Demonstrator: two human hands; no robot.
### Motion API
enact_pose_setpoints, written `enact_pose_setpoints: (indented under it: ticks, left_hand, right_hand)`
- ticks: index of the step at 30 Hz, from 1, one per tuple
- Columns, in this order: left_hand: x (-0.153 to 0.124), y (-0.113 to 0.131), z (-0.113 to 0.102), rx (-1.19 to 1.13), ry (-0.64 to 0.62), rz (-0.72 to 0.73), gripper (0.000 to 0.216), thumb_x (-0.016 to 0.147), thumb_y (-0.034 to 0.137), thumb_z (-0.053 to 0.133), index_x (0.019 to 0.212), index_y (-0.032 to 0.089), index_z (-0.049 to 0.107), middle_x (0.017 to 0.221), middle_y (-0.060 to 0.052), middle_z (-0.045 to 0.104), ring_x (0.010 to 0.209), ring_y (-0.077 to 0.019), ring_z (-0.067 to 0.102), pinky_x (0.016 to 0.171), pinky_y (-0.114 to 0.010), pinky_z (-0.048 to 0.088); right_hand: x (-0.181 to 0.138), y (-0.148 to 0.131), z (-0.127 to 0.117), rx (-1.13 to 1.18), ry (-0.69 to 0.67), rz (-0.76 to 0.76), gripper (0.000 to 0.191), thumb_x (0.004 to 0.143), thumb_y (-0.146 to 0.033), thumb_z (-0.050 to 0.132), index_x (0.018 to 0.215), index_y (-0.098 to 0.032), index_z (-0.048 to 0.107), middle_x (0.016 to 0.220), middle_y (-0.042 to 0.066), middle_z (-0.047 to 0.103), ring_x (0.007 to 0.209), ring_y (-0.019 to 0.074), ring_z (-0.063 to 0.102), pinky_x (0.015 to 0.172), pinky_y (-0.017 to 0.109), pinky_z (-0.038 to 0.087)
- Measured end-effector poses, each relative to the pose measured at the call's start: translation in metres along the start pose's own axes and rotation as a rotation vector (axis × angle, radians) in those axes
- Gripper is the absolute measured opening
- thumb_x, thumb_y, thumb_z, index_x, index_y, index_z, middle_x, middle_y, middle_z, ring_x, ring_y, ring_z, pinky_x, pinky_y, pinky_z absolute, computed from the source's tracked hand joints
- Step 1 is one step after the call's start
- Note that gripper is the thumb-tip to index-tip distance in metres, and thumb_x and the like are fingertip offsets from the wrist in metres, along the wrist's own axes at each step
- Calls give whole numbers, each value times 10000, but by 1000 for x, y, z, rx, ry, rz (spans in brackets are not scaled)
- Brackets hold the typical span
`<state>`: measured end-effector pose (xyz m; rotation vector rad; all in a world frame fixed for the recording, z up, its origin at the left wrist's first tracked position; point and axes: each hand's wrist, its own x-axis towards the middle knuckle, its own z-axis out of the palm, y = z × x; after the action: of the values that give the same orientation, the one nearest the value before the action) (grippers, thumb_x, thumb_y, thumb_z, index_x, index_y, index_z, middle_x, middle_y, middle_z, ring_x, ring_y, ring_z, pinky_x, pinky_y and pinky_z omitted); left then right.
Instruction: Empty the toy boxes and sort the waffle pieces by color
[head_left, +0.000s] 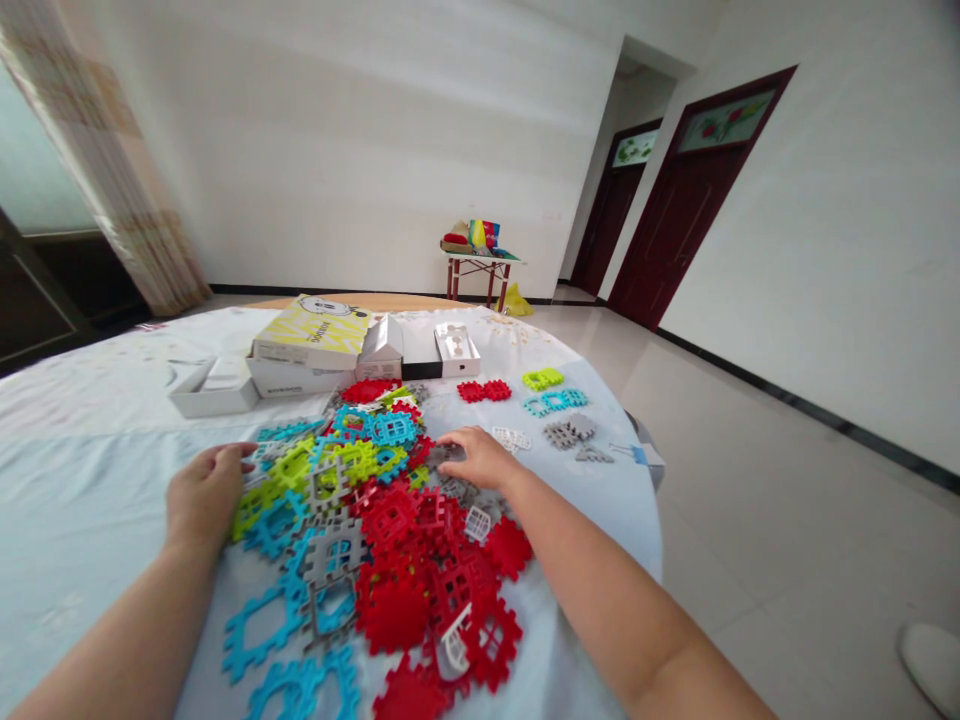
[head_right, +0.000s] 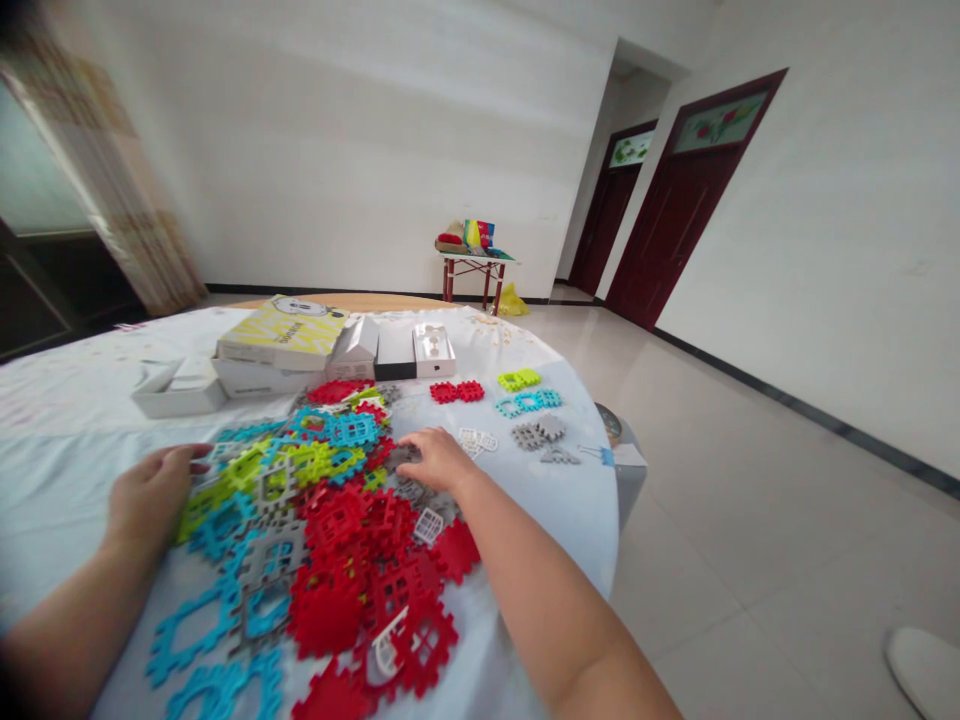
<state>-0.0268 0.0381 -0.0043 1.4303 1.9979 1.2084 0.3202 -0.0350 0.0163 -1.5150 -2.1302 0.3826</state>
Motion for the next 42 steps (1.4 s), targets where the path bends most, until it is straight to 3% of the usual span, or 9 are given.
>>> enact_pose_setpoints:
  ticks: [4, 9, 15, 21, 25, 28, 34, 38, 42]
  left_hand:
    - [-1, 2, 0, 16, -12, -3, 441, 755, 364, 400, 1020, 131, 664, 722, -57, 642, 738, -185, 580, 594, -260, 412]
    - [2, 1, 2, 28, -1, -9, 430, 747, 371, 402, 999, 150, 672, 701, -46, 645, 730, -187, 586, 593, -260, 410]
    - [2, 1, 3, 2, 20, 5, 416, 735, 361, 407, 974, 154, 677, 673, -42, 637, 702, -185, 589, 574, -256, 411]
    - [0, 3, 1, 23, 19, -2, 416, 734, 372, 400, 971, 174, 679, 692, -41, 643, 715, -184, 589, 568, -250, 409]
    - [2, 1, 1, 42, 15, -15, 434, 733, 399, 396, 981, 182, 678, 729, -48, 657, 719, -198, 593, 545, -257, 409]
    - [3, 0, 2, 58, 12, -20, 448, 734, 410, 388, 1001, 193, 674, 747, -49, 663, 710, -208, 598, 529, -265, 409]
    - [2, 2, 1, 61, 21, -5, 444, 721, 400, 389, 983, 192, 680, 706, -43, 656, 716, -221, 601, 523, -274, 412]
    - [0, 5, 1, 68, 6, -6, 439, 727, 390, 378, 987, 196, 674, 716, -39, 646, 728, -214, 595, 538, -270, 408]
    - [-3, 10, 0, 68, -1, -21, 445, 739, 422, 375, 996, 206, 668, 717, -36, 640, 718, -213, 588, 541, -275, 401]
  right_hand:
    - [-5, 7, -10, 72, 34, 70, 272, 786, -417, 579, 913, -194, 670, 879, 20, 689, 790, 140, 606, 703, 224, 428]
    - [-1, 17, -12, -42, 116, 194, 383, 901, -383, 385, 723, -176, 653, 689, 28, 662, 671, 137, 586, 604, 221, 379]
    - [1, 26, -10, -197, 345, 247, 287, 859, -248, 450, 1082, -144, 599, 979, 86, 662, 931, 184, 559, 816, 266, 381]
    - [-2, 23, -4, -317, 262, 187, 373, 780, -365, 562, 1118, -210, 586, 1114, 69, 612, 1067, 243, 460, 899, 368, 334]
    - [-1, 18, 1, -363, 148, 218, 360, 752, -388, 587, 1083, -247, 599, 1060, 67, 629, 1061, 265, 449, 851, 398, 333]
    - [-1, 16, -1, -370, 138, 213, 366, 749, -394, 596, 1088, -256, 596, 1023, 70, 635, 1047, 259, 453, 838, 391, 324]
    - [-17, 27, -30, -344, 292, 261, 449, 725, -459, 627, 1127, -263, 585, 1062, 59, 623, 1069, 245, 442, 902, 379, 274]
    - [-42, 52, -58, -382, 386, 425, 413, 744, -470, 602, 1094, -251, 609, 1057, 63, 626, 1074, 251, 439, 907, 376, 257]
    - [-67, 76, -74, -441, 378, 590, 394, 749, -482, 582, 1059, -244, 628, 1037, 73, 634, 1067, 262, 441, 882, 383, 268]
